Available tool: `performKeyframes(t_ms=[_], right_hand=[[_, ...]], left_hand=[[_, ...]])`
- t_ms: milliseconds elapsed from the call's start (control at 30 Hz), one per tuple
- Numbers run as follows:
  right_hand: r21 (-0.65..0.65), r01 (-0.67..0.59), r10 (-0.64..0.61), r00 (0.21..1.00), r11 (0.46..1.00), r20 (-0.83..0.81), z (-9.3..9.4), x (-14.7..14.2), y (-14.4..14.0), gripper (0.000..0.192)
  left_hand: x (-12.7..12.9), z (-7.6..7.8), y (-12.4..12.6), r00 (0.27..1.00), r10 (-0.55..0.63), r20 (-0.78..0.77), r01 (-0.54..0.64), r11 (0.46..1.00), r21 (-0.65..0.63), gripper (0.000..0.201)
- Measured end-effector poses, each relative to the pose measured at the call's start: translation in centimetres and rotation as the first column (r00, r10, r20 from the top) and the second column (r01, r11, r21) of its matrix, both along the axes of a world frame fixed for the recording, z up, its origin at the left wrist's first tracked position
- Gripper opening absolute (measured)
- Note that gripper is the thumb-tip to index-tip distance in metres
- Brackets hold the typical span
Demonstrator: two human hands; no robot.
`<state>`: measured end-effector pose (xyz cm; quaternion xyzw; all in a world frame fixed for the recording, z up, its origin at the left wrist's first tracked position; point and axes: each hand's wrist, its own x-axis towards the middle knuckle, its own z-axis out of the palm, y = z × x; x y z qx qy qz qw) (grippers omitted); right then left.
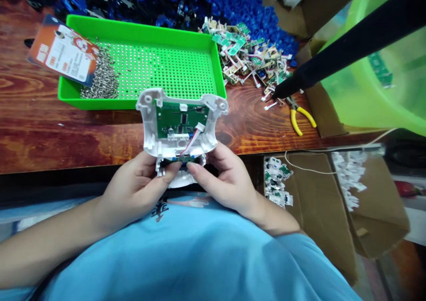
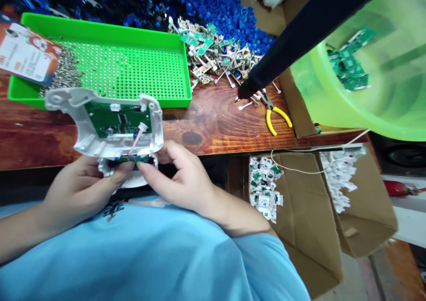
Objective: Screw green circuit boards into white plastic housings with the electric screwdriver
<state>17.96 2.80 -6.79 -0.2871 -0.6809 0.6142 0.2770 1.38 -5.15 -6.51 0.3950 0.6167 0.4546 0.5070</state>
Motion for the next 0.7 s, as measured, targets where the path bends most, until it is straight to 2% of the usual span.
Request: performKeyframes(t_ms=[100, 200, 333, 467, 600, 700], right_hand=[[0.035, -0.028, 0.028, 1.000, 0.999, 0.009, 0.1, 0.1, 0.1, 0.030], [0.030, -0.019, 0.019, 1.000, 0.999, 0.001, 0.0, 0.3, 0.0, 0.023], [0.016, 0.006, -0.005, 1.000, 1.000, -0.027, -0.4, 0.2, 0.0, 0.017], [-0.015, 0.047, -0.047, 0.997, 0.999, -0.062, -0.6, -0.4, 0.2, 0.014], [-0.068, 0.070, -0.071, 0.997, 0.995, -0.016, -0.7, -0.5, 0.2, 0.007], [-0.097, 0.061, -0.061, 0.998, 0.993, -0.003, -1.0, -0.5, 0.2, 0.006]], left_hand=[[0.2, 0.4, 0.2, 1.000, 0.027, 0.001, -0.027, 1.000, -0.005, 0.036], [0.2, 0.3, 0.2, 1.000, 0.022, -0.021, -0.022, 1.000, 0.004, 0.034], [-0.1, -0.2, 0.0, 0.998, -0.038, -0.042, 0.038, 0.999, -0.011, 0.035], [-0.3, 0.1, 0.3, 0.995, -0.091, -0.036, 0.090, 0.995, -0.040, 0.038], [-0.3, 0.8, 1.0, 0.992, -0.128, 0.021, 0.130, 0.986, -0.100, 0.039], [-0.1, 1.2, 1.3, 0.990, -0.104, 0.094, 0.115, 0.987, -0.112, 0.040]])
